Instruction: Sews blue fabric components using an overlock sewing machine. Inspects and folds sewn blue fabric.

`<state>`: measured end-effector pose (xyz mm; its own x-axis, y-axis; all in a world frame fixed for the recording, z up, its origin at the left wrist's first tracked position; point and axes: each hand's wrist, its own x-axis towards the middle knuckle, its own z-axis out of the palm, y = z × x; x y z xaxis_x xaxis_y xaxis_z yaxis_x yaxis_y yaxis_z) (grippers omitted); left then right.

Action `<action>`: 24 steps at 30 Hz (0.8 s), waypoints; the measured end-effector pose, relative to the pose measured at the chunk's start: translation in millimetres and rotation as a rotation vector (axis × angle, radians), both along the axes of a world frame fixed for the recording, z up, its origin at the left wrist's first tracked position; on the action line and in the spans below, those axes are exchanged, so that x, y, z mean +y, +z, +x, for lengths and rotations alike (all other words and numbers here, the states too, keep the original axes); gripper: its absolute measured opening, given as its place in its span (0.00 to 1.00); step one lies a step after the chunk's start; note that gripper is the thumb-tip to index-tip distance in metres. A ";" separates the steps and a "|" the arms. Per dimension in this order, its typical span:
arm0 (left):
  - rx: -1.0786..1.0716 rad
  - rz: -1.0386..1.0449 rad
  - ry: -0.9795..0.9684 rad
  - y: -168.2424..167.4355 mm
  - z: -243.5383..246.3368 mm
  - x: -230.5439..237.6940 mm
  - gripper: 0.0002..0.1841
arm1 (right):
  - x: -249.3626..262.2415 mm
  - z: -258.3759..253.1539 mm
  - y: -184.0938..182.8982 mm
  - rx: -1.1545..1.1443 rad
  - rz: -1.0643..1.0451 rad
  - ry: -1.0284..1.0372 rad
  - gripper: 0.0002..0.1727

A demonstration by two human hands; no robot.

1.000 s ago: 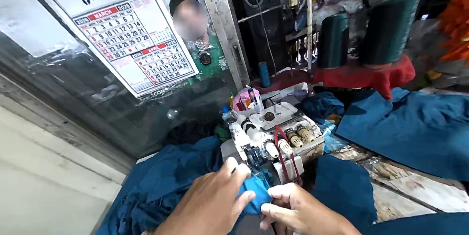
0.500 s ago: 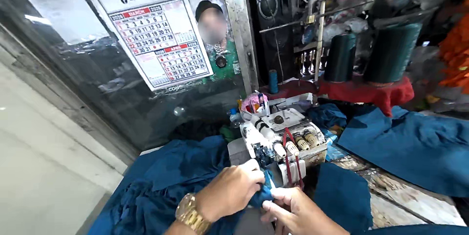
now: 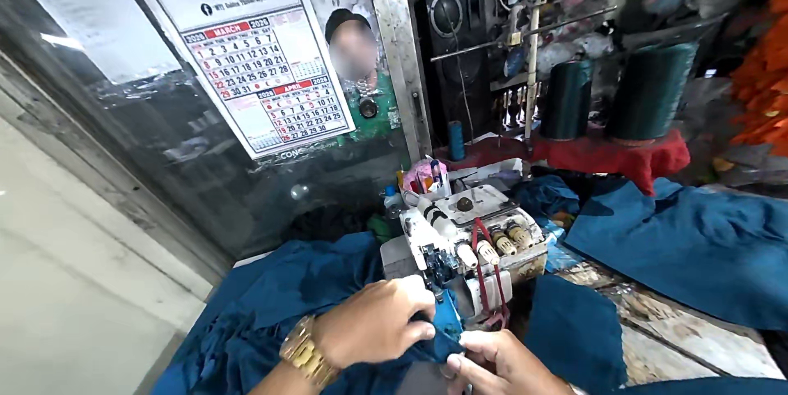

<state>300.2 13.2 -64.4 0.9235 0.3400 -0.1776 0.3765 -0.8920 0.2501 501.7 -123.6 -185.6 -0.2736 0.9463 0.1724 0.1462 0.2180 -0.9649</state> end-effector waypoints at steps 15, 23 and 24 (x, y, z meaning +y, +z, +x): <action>-0.340 0.220 0.187 -52.3 -4.2 -26.4 0.16 | 20.0 9.5 -2.2 0.175 -0.059 -0.013 0.13; -0.290 0.284 0.417 -67.3 -40.2 -2.3 0.18 | 21.6 -8.6 -4.5 -0.294 0.123 0.057 0.32; -0.276 0.316 0.429 -66.4 -44.2 -7.1 0.18 | 16.0 -10.0 -4.6 -0.266 0.130 0.085 0.31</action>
<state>256.0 6.1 -130.7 0.6897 0.6899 0.2198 0.6782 -0.7219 0.1378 491.7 -107.6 -190.2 -0.4030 0.8925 0.2024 0.3657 0.3597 -0.8584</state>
